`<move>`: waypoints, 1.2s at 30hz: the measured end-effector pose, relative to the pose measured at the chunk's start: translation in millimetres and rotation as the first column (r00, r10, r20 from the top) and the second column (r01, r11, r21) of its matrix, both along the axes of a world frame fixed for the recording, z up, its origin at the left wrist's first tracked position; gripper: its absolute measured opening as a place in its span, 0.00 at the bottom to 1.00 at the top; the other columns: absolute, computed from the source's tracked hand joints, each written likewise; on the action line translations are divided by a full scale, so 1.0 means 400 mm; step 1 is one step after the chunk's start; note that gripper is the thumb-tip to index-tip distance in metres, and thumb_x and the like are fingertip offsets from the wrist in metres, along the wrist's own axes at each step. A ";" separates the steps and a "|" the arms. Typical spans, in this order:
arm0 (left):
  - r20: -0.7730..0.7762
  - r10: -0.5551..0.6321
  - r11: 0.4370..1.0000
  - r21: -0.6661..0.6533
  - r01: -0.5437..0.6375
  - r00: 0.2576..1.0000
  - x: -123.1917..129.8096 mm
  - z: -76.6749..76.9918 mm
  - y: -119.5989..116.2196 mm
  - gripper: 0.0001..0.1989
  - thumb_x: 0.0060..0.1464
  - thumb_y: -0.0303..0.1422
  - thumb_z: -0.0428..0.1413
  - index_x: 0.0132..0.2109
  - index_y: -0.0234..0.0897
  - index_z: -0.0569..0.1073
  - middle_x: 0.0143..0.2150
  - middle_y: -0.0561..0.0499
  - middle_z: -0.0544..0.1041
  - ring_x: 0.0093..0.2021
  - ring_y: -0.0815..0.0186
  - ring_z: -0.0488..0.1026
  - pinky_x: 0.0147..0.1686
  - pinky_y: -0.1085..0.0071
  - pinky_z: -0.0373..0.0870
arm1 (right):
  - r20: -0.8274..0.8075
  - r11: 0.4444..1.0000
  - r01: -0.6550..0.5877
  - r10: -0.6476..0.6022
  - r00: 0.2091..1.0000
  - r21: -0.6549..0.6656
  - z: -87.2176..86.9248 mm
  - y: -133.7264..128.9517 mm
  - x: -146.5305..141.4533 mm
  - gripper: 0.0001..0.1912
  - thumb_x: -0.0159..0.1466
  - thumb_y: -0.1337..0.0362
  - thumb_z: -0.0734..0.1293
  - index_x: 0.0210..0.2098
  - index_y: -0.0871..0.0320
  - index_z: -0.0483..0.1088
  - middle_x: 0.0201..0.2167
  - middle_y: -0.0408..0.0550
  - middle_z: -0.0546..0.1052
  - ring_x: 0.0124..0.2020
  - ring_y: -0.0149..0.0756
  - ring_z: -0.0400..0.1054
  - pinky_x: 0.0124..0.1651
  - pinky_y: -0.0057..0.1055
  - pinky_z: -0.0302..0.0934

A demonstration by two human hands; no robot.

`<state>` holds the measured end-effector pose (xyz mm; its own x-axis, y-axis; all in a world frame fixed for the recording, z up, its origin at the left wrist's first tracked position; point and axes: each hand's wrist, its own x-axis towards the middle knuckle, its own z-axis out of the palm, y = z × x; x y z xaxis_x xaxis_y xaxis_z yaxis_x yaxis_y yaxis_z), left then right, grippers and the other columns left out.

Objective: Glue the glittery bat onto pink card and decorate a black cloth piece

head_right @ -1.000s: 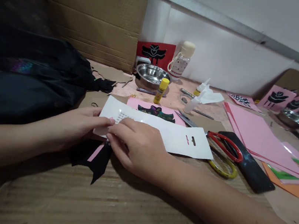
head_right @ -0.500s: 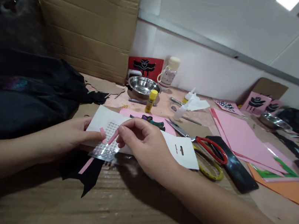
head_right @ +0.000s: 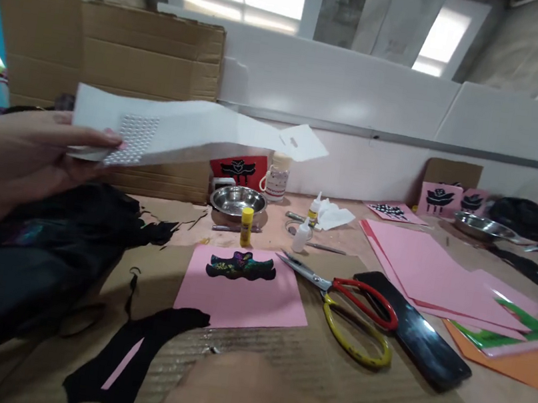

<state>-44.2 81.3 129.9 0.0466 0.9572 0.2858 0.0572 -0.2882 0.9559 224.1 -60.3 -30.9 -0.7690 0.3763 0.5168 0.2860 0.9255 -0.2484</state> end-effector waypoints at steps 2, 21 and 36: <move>-0.011 -0.051 0.999 -0.012 0.051 0.999 0.023 -0.017 0.074 0.20 0.68 0.26 0.57 0.65 0.25 0.72 0.54 0.52 0.85 0.61 0.62 0.75 0.57 0.77 0.71 | -0.031 1.000 -0.007 0.008 0.999 0.029 0.016 -0.002 0.015 0.08 0.79 0.66 0.64 0.43 0.57 0.74 0.30 0.43 0.82 0.29 0.32 0.73 0.34 0.30 0.66; -0.261 0.030 0.951 -0.291 -0.108 0.965 0.206 -0.294 0.400 0.19 0.70 0.41 0.61 0.61 0.36 0.75 0.58 0.43 0.78 0.51 0.56 0.80 0.50 0.54 0.81 | 0.100 0.973 -0.082 0.061 0.993 0.214 -0.046 0.039 0.013 0.17 0.82 0.64 0.57 0.41 0.60 0.73 0.28 0.42 0.76 0.29 0.35 0.65 0.34 0.32 0.61; -0.456 0.033 0.976 -0.177 -0.127 0.890 0.218 -0.328 0.459 0.19 0.69 0.39 0.62 0.61 0.36 0.75 0.59 0.42 0.78 0.53 0.55 0.79 0.51 0.53 0.81 | 0.124 0.957 -0.089 0.057 0.991 0.274 0.010 0.034 0.022 0.22 0.82 0.64 0.52 0.42 0.60 0.76 0.29 0.42 0.73 0.28 0.36 0.63 0.30 0.35 0.52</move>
